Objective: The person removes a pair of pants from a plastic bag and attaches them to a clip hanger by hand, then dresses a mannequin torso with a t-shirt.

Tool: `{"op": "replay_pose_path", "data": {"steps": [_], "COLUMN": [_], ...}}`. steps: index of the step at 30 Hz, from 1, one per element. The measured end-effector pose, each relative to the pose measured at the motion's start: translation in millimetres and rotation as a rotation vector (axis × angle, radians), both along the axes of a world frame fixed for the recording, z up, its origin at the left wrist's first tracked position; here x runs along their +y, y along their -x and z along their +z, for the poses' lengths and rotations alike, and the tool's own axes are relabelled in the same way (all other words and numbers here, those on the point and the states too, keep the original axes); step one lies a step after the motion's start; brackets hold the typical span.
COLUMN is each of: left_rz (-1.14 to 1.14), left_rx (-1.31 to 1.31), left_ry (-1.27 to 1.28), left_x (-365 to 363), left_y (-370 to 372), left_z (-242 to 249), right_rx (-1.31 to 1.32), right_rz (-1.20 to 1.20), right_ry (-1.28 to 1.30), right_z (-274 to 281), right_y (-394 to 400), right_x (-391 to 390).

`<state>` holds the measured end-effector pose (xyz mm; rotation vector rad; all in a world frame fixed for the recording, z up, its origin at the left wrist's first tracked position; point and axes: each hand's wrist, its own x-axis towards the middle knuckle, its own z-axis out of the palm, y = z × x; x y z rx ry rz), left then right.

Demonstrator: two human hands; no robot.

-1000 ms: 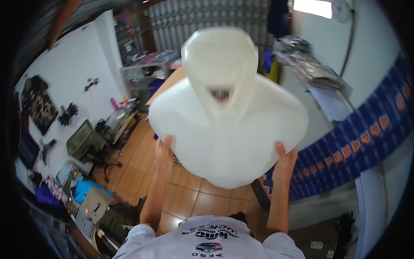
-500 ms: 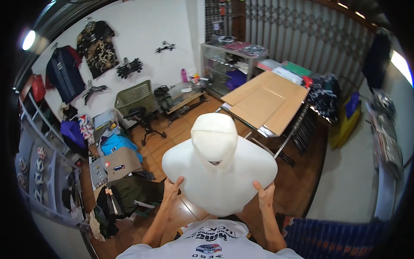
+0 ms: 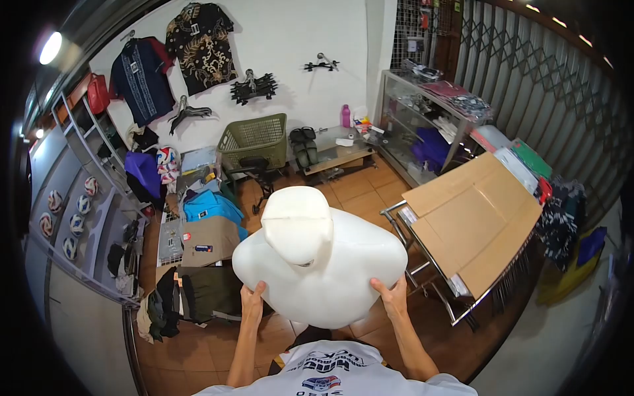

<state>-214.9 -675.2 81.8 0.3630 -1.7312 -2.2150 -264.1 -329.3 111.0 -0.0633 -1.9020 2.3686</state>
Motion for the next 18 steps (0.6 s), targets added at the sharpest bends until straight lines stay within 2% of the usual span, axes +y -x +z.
{"op": "replay_pose_path", "data": {"steps": [8, 14, 18], "left_rz": [0.033, -0.126, -0.246], "left_rx": [0.049, 0.024, -0.014], "left_ry": [0.013, 0.153, 0.157], "left_x": [-38.7, -58.2, -55.3], "left_y": [165.1, 293.2, 375.8], "left_z": [16.2, 44.8, 65.3], "right_rx": [0.097, 0.116, 0.116], "right_rz": [-0.045, -0.178, -0.291], "right_ry": [-0.030, 0.045, 0.093], "right_z": [6.1, 11.0, 0.6], "right_y": [157.1, 249.7, 302.2], "right_x": [-41.3, -65.0, -65.1]}}
